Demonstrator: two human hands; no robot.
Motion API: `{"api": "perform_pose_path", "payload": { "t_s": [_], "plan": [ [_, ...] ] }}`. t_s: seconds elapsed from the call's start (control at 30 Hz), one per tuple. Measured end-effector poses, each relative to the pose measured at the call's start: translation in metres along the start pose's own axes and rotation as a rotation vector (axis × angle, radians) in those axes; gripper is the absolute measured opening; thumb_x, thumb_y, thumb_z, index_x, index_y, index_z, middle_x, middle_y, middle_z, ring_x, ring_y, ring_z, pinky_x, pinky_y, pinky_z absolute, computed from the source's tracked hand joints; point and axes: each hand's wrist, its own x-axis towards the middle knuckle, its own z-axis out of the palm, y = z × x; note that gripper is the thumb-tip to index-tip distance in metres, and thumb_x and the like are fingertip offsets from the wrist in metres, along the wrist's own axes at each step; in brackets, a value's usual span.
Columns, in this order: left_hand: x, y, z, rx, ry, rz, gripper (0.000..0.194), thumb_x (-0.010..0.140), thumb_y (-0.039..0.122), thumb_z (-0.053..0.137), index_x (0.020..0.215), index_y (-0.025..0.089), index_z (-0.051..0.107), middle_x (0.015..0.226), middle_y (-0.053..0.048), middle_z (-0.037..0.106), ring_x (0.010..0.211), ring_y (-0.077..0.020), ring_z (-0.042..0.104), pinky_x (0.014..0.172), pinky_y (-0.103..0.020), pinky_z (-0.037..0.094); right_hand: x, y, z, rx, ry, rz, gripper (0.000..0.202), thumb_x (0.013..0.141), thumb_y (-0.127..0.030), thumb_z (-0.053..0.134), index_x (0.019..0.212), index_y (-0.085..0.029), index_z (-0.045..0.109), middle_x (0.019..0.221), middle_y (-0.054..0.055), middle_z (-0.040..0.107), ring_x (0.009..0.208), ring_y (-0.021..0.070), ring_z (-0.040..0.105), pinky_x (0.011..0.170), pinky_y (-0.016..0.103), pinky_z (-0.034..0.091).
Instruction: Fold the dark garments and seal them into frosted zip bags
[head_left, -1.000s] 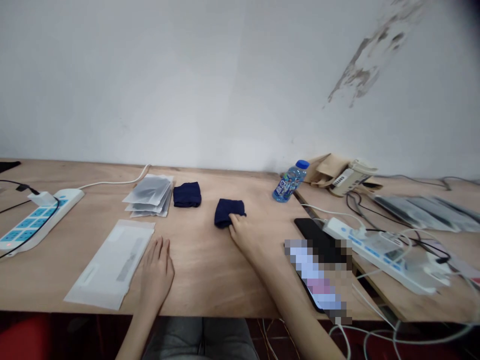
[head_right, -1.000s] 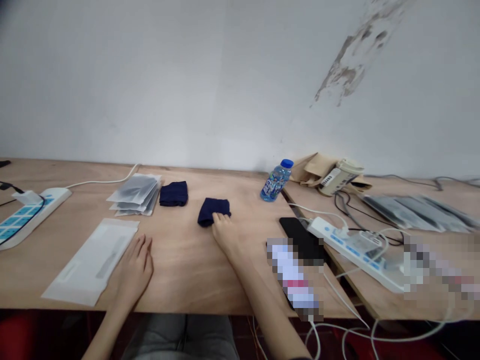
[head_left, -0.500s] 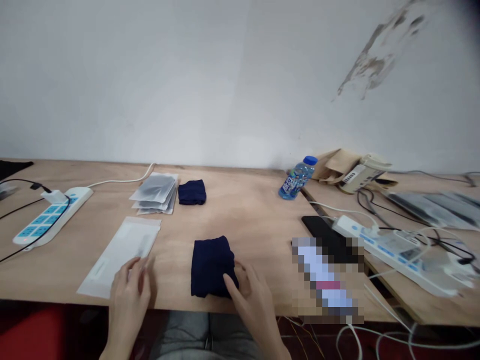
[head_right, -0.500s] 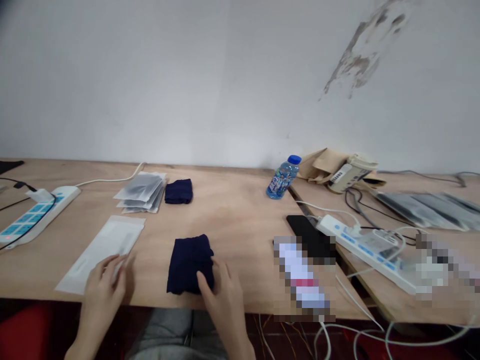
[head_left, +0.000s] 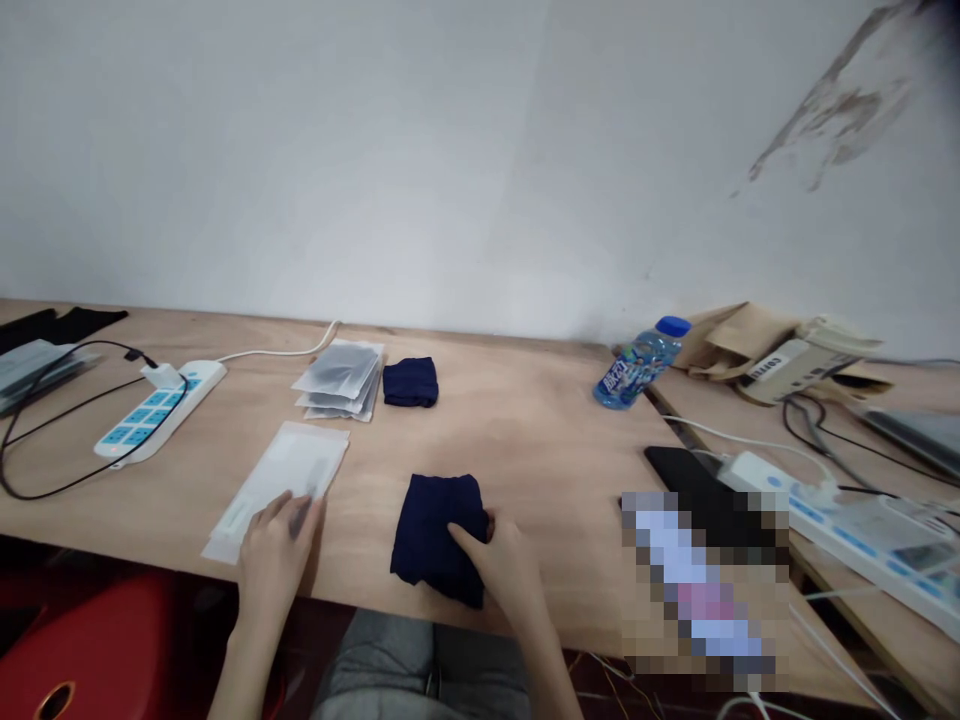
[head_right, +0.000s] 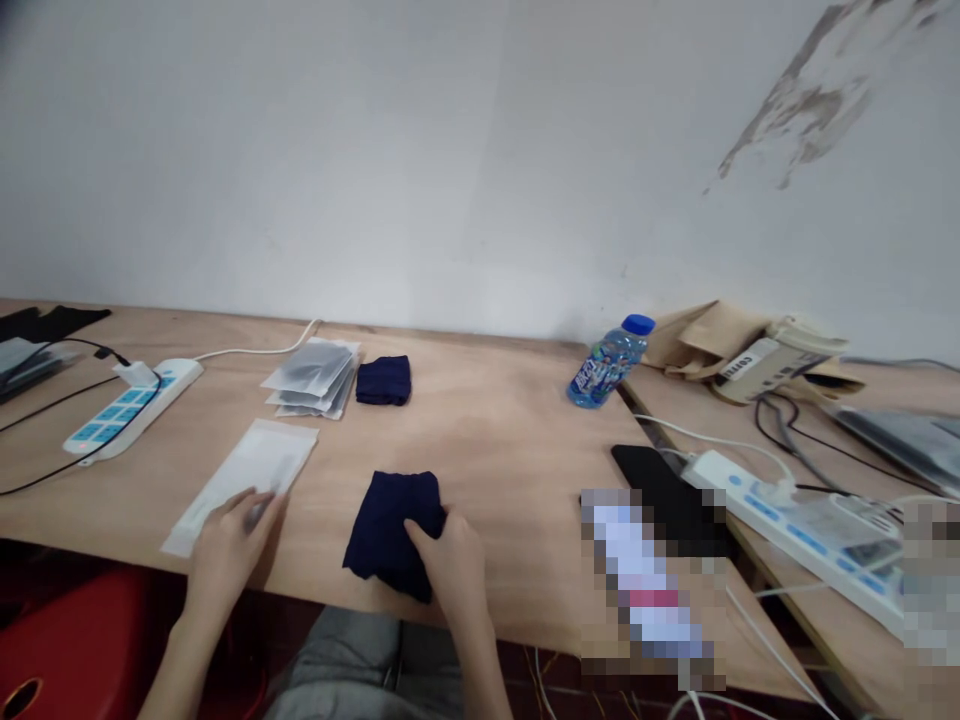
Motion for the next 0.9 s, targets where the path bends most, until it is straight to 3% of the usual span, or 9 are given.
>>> {"api": "perform_pose_path", "payload": {
  "t_s": [0.1, 0.3, 0.6, 0.77, 0.9],
  "plan": [
    [-0.002, 0.001, -0.002, -0.051, -0.024, -0.024, 0.033, 0.092, 0.04, 0.046, 0.097, 0.021, 0.073, 0.112, -0.009, 0.07, 0.101, -0.0262, 0.064, 0.085, -0.036, 0.051, 0.001, 0.002, 0.003, 0.085, -0.004, -0.014, 0.025, 0.076, -0.043, 0.065, 0.086, -0.021, 0.066, 0.076, 0.009, 0.071, 0.072, 0.0286, 0.068, 0.057, 0.034, 0.049],
    [0.0, -0.002, -0.004, -0.106, -0.065, -0.024, 0.033, 0.091, 0.042, 0.048, 0.101, 0.023, 0.073, 0.119, -0.007, 0.069, 0.106, -0.027, 0.063, 0.089, -0.038, 0.05, -0.001, 0.009, 0.011, 0.258, 0.017, -0.053, 0.031, 0.076, -0.042, 0.063, 0.098, -0.02, 0.067, 0.085, 0.008, 0.072, 0.08, 0.0271, 0.068, 0.065, 0.035, 0.052],
    [-0.003, -0.004, 0.001, -0.03, -0.044, 0.065, 0.031, 0.094, 0.038, 0.047, 0.104, 0.022, 0.071, 0.117, -0.006, 0.069, 0.106, -0.0264, 0.063, 0.091, -0.037, 0.049, -0.004, 0.006, 0.006, 0.233, -0.023, -0.038, 0.032, 0.079, -0.043, 0.062, 0.099, -0.018, 0.064, 0.091, 0.011, 0.072, 0.085, 0.0291, 0.067, 0.07, 0.038, 0.052],
    [-0.003, 0.002, -0.003, 0.045, -0.071, 0.064, 0.03, 0.096, 0.025, 0.039, 0.104, 0.018, 0.067, 0.111, -0.009, 0.071, 0.096, -0.0252, 0.066, 0.083, -0.035, 0.049, -0.009, 0.007, 0.01, 0.345, -0.029, -0.08, 0.034, 0.08, -0.043, 0.062, 0.106, -0.02, 0.061, 0.102, 0.011, 0.071, 0.098, 0.0297, 0.066, 0.079, 0.04, 0.054],
    [-0.002, 0.005, -0.011, 0.096, -0.13, 0.038, 0.028, 0.095, 0.022, 0.04, 0.115, 0.018, 0.06, 0.099, -0.009, 0.071, 0.084, -0.024, 0.068, 0.068, -0.032, 0.047, -0.013, 0.008, 0.016, 0.459, -0.042, -0.088, 0.037, 0.083, -0.044, 0.06, 0.111, -0.021, 0.058, 0.107, 0.011, 0.071, 0.102, 0.0286, 0.067, 0.084, 0.041, 0.054]
  ]
}}
